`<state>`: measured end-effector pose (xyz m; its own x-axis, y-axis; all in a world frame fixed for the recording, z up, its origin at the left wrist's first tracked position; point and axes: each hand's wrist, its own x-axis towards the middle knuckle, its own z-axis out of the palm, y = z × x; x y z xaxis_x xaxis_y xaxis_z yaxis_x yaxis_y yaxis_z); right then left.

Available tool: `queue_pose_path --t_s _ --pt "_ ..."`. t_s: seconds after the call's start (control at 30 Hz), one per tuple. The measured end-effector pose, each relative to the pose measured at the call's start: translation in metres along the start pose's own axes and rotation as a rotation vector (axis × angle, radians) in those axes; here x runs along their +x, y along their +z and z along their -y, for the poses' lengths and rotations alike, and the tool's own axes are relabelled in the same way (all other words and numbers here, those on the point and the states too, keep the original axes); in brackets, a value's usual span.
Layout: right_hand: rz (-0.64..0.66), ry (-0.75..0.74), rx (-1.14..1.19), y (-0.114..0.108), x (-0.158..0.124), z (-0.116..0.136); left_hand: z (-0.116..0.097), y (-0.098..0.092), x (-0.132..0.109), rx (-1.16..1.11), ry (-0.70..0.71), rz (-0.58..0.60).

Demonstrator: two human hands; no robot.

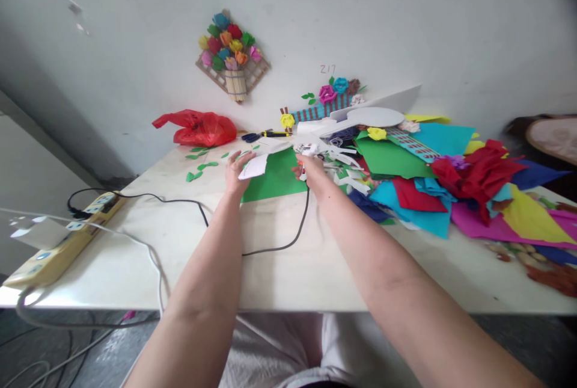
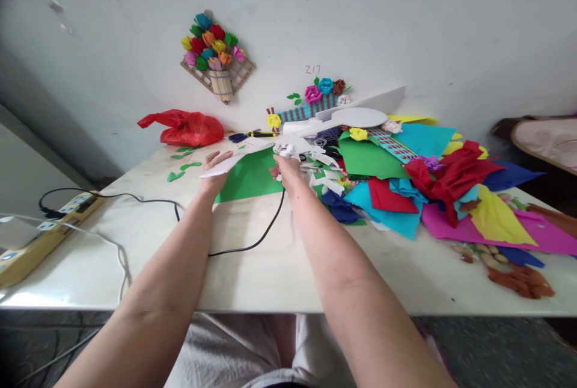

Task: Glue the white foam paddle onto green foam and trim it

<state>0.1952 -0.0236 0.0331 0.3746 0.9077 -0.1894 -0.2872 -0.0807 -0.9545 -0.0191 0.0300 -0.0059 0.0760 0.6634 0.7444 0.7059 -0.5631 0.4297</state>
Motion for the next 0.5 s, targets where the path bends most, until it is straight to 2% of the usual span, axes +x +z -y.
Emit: queue_pose_path --t_s 0.13,0.27,0.5 --pt "0.098 0.017 0.005 -0.004 -0.005 0.003 0.000 0.001 0.000 -0.049 -0.045 -0.044" --pt "0.179 0.012 0.015 -0.007 -0.006 0.002 -0.003 -0.001 -0.001 -0.100 -0.075 -0.023" --pt "0.214 0.037 -0.018 -0.002 -0.011 0.003 -0.011 -0.002 0.001 -0.252 -0.150 -0.003"
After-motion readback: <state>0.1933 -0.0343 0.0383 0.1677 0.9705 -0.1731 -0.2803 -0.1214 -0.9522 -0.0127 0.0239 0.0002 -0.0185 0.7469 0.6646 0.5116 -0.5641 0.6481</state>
